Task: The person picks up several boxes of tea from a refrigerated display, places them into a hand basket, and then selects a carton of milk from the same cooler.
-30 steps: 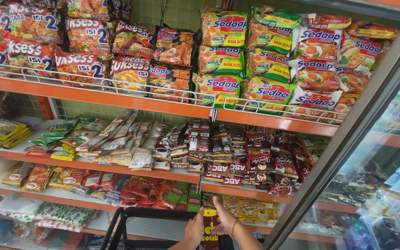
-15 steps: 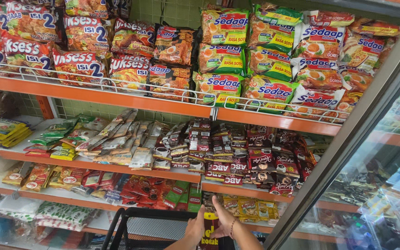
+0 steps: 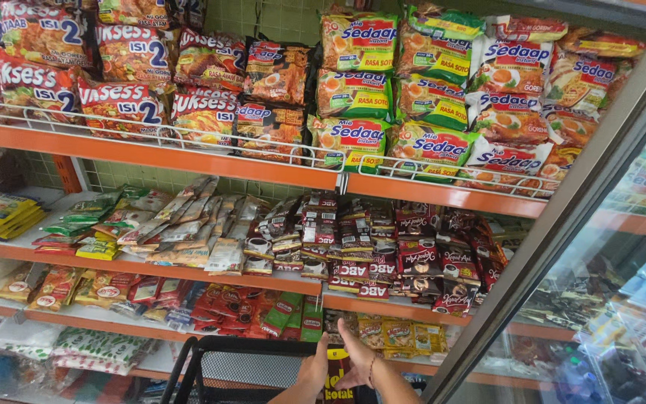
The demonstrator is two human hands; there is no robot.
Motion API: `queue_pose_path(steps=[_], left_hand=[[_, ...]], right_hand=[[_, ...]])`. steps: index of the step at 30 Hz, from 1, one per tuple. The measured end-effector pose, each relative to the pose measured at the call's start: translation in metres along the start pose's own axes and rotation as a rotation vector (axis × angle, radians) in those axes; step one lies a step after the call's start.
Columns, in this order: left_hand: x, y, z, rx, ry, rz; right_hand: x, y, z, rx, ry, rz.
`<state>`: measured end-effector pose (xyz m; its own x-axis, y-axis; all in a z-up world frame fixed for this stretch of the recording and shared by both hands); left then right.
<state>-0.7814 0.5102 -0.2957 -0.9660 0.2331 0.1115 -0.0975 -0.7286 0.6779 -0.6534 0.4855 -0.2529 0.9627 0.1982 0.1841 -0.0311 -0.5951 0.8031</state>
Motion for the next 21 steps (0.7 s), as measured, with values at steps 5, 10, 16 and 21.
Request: queue_pose_path(steps=[5,10,16,21], left_hand=[[-0.003,0.015,0.007,0.086,0.034,-0.088],[-0.001,0.024,0.011,-0.061,0.138,-0.100],[-0.019,-0.053,-0.006,-0.095,0.584,-0.244],[-0.019,-0.020,-0.010,0.051,0.823,-0.300]], right_hand=[[-0.005,0.001,0.000,0.001,0.006,0.040],[-0.007,-0.003,0.005,-0.029,-0.076,0.031],[-0.012,0.000,0.007,0.025,-0.121,0.009],[-0.016,-0.015,0.007,0.065,-0.137,0.030]])
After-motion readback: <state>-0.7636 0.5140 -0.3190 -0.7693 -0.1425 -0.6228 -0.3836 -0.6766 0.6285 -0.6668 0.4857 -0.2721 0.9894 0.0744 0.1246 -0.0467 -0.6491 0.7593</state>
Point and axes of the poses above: each hand's wrist, its own y-axis away from the middle knuckle, its own x-axis out of the back of the hand, z = x × y, the point moved 8 cm from there along -y, towards the middle knuckle, and after that the axes turned 14 degrees about y, right-handed, at the moved point
